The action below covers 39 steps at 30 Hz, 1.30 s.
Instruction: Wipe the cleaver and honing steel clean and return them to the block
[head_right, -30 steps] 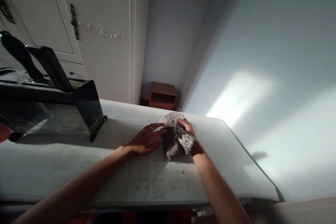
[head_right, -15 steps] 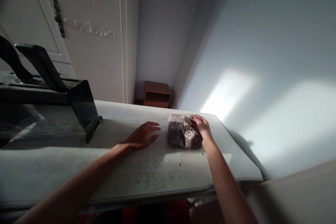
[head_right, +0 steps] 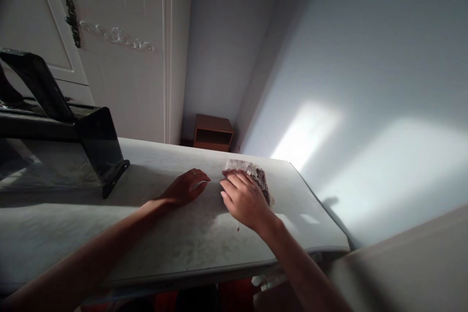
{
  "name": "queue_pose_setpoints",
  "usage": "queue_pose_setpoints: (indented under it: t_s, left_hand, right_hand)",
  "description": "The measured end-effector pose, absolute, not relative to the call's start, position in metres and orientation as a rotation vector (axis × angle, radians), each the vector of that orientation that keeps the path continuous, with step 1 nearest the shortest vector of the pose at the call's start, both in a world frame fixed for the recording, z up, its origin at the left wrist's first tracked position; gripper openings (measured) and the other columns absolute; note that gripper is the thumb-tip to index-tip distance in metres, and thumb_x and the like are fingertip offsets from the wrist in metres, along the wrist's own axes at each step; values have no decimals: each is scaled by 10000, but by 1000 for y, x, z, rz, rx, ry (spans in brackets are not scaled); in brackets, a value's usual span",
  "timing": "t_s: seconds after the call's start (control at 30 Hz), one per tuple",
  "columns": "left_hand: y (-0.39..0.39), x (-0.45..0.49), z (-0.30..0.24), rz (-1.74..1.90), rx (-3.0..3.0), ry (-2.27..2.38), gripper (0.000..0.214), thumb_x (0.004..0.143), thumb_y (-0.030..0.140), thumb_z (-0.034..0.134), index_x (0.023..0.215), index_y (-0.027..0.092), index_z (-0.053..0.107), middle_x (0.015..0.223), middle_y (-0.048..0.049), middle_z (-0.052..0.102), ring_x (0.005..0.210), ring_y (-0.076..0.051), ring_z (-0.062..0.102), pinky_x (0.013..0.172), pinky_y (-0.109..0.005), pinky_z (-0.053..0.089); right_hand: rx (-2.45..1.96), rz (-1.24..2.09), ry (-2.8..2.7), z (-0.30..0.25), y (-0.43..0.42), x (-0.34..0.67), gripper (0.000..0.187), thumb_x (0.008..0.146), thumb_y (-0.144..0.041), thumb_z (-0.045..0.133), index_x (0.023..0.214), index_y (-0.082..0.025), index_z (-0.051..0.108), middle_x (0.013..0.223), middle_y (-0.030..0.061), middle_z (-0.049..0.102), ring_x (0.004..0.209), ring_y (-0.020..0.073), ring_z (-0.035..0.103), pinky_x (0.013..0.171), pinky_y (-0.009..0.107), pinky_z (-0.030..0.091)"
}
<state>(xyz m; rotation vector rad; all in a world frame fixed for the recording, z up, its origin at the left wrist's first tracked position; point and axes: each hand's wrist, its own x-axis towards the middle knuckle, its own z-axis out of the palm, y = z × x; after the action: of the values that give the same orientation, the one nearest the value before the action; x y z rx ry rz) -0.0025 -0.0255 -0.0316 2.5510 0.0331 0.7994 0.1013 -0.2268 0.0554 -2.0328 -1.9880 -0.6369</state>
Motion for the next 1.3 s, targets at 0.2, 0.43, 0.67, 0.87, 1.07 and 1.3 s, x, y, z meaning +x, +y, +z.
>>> queue_pose_setpoints:
  t_s: [0.2, 0.43, 0.67, 0.87, 1.07, 1.3]
  left_hand:
    - [-21, -4, -31, 825, 2524, 89, 214, 895, 186, 502, 985, 195, 696, 999, -57, 727, 975, -207, 648, 888, -351, 515]
    - [-22, -7, -25, 761, 2504, 110, 236, 892, 201, 480, 970, 194, 703, 977, -52, 733, 940, -199, 654, 857, -334, 513]
    - [-16, -6, -28, 708, 2482, 171, 274, 873, 259, 469, 983, 204, 713, 968, -50, 734, 860, -197, 660, 773, -319, 510]
    - [-11, -4, -32, 732, 2445, 183, 275, 860, 302, 479, 971, 223, 718, 939, -37, 738, 797, -185, 661, 738, -304, 510]
    - [-9, -3, -32, 724, 2430, 213, 292, 848, 312, 484, 980, 212, 725, 967, -47, 749, 836, -202, 680, 751, -310, 510]
    - [-8, -7, -31, 710, 2406, 290, 317, 854, 336, 482, 1001, 204, 729, 945, -45, 756, 796, -196, 685, 750, -311, 500]
  right_hand:
    - [-2575, -327, -1783, 35, -222, 127, 585, 893, -465, 578, 1371, -130, 539, 1448, 186, 509, 1342, 348, 464, 1120, 512, 369]
    - [-2729, -91, -1613, 21, -254, 149, 867, 800, -708, 558, 1425, -112, 479, 1550, 167, 372, 1457, 363, 277, 1184, 519, 253]
    - [-2593, -31, -1427, 24, -310, 195, 616, 930, -623, 393, 1272, -147, 578, 1396, 178, 568, 1327, 327, 496, 1145, 529, 303]
    - [-2568, -27, -1161, 22, -373, 239, 377, 832, -611, 532, 808, -240, 595, 1409, 118, 569, 1314, 318, 511, 1122, 523, 339]
    - [-2556, -50, -1044, 17, -411, 262, 460, 801, -534, 557, 1150, -238, 594, 1314, 107, 636, 1284, 313, 538, 1096, 505, 392]
    - [-2605, -220, -1305, -6, -421, 276, 542, 920, -470, 396, 1361, -172, 496, 1509, 138, 453, 1428, 279, 364, 1197, 516, 209]
